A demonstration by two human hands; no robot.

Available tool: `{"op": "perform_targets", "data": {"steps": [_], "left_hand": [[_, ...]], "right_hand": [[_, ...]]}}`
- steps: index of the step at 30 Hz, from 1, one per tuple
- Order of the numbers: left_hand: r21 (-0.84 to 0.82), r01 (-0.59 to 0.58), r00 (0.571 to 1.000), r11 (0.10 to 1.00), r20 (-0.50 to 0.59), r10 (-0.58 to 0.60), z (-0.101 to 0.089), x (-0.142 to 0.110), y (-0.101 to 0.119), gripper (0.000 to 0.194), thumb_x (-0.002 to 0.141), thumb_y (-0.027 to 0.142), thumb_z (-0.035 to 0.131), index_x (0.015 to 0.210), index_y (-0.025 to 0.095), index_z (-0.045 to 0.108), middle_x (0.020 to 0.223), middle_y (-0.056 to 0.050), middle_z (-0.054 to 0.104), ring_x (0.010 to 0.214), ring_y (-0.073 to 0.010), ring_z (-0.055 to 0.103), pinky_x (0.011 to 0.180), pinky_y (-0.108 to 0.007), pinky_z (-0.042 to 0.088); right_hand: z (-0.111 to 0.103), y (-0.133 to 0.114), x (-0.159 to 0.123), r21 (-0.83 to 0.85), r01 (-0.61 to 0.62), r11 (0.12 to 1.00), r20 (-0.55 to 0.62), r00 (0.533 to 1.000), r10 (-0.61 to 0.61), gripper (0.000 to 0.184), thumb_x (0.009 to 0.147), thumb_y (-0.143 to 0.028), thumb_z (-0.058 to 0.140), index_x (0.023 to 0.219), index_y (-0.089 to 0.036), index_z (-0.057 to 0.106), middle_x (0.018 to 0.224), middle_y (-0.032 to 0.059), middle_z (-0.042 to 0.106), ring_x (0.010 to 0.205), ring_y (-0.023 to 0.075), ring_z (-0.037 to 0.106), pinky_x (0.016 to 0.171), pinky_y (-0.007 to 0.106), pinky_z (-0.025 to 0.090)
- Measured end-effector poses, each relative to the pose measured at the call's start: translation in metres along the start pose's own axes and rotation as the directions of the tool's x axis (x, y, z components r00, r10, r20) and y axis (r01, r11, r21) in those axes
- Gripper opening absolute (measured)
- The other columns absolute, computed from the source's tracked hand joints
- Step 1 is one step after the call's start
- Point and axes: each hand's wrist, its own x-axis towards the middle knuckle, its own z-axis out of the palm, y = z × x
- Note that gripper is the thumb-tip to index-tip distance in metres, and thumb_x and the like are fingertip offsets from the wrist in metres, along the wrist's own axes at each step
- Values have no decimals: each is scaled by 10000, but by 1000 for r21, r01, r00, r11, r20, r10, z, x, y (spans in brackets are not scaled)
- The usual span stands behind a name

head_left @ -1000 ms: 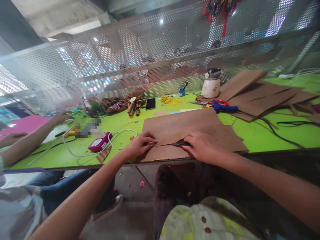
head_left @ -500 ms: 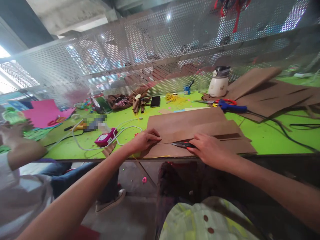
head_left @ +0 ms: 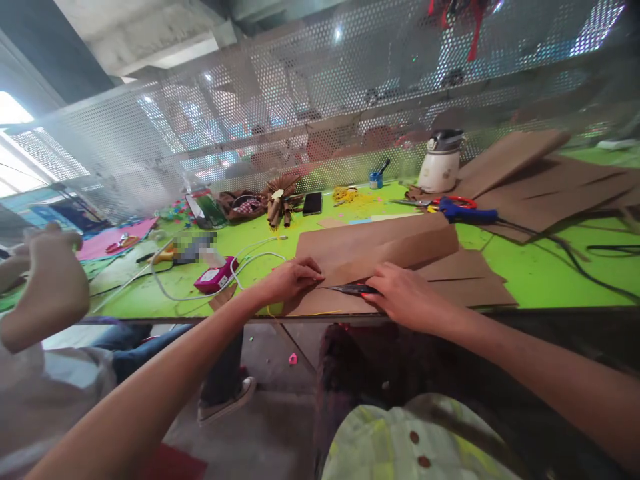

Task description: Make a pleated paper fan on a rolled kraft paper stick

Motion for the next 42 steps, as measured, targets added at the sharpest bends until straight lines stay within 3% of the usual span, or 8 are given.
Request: {"op": "perform_targets", "data": {"steps": [9,18,24,32,38,42], "left_hand": [[55,6,998,998,56,-9,-9,4,3,273,895,280,459,1044,232,684,1013,-59,641,865,-139,611,779,-225,449],[45,-32,996,998,89,28,-11,7,1,259,825,135,463,943,198,685,984,-54,628,803,-119,594,747,-219,448],[25,-45,995,999,86,42,-12,8,1,240,823,158,489,935,199,698,977,-61,636,797,-119,599,739,-222,460],[90,-71,987,993,147,58,-20,14,10,206,833,239,541,944,169,700,970,-93,646,824,-142,619,757,-226,463],[79,-51,993,996,114,42,-15,10,4,222,864,224,496,953,177,693,965,-83,639,827,-138,612,761,-237,461],[59,-51,995,997,89,46,-14,9,3,191,844,233,525,905,186,699,945,-76,639,796,-135,610,741,-232,466]], "right_hand": [[-1,-7,12,19,-12,1000,18,1000,11,279,911,-331,456,894,-152,669,904,102,630,892,223,581,745,308,420],[6,-18,25,-14,34,999,-13,999,-34,271,901,-327,475,923,-147,676,927,109,642,925,241,577,761,318,428],[2,-15,20,4,25,1000,16,1000,-25,294,910,-338,448,893,-155,678,889,104,658,867,228,610,722,303,431],[6,-30,44,20,19,1000,36,999,-20,292,891,-322,473,972,-132,680,947,139,681,945,255,615,769,310,441],[8,-34,46,32,33,999,9,999,-33,292,891,-313,472,1031,-146,667,970,128,671,936,243,612,743,294,444],[7,-32,40,14,62,998,8,998,-62,318,908,-327,434,933,-139,689,915,125,671,879,246,625,716,310,451]]}}
